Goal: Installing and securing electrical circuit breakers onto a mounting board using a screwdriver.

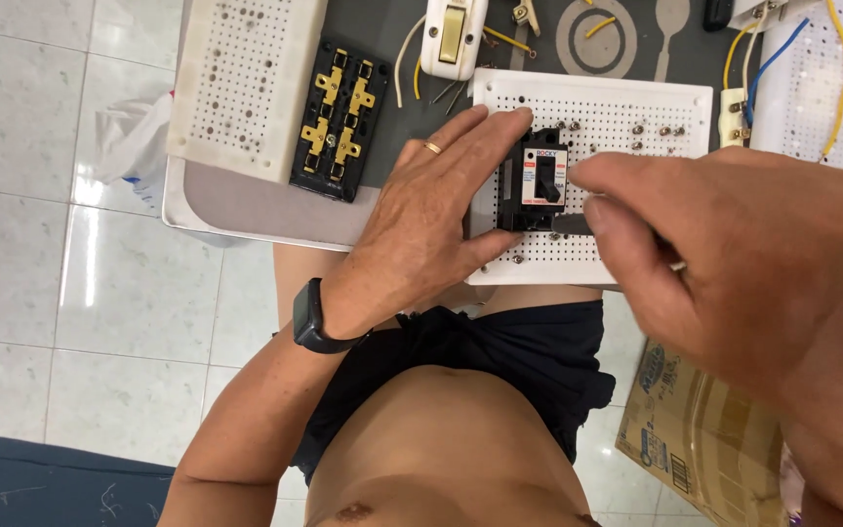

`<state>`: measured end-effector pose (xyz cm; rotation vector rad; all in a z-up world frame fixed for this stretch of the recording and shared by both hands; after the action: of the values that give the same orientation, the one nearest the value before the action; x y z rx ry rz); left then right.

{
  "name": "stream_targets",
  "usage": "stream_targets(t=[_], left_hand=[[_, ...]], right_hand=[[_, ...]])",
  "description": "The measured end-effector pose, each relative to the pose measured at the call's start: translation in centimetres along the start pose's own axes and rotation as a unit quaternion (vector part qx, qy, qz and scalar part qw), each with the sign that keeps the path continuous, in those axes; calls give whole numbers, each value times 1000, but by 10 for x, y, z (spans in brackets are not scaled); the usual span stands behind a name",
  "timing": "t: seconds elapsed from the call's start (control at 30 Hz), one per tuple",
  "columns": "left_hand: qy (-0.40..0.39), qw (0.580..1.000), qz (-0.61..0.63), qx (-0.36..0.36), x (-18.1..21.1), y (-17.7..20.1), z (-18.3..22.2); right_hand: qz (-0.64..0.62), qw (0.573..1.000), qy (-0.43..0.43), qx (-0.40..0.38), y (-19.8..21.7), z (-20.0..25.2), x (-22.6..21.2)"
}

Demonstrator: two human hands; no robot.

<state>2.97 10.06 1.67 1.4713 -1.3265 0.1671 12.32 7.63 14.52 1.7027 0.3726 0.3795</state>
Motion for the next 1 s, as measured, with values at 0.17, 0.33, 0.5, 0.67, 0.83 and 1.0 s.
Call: stream_targets(t=[0.17, 0.33, 0.5, 0.67, 0.83, 1.0], left_hand=[[-11, 1000, 0, 3, 2, 1, 2], [38, 999, -3, -33, 3, 0, -5], [27, 999, -17, -19, 5, 1, -5], [41, 999, 3, -13, 2, 1, -4], [34, 999, -11, -8, -2, -2, -1], [25, 999, -23, 0, -4, -4, 1]], right_hand=[[-7, 999, 23, -34, -1, 2, -8], [-15, 999, 7, -49, -7, 4, 4], [0, 1000, -17, -26, -8, 11, 9], [-18, 1000, 0, 7, -2, 14, 6], [-6, 984, -103, -147, -30, 4, 20], [19, 962, -135, -237, -38, 1, 19]])
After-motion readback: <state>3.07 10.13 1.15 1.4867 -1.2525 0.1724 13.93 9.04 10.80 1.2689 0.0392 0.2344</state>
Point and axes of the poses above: each hand's wrist, its own z-axis away from the middle knuckle, its own y-axis out of the back of the hand, x = y × z, the point moved 10 cm from there along -z, towards the middle knuckle, and after that the axes turned 9 degrees about -y, right-handed, at the moved point
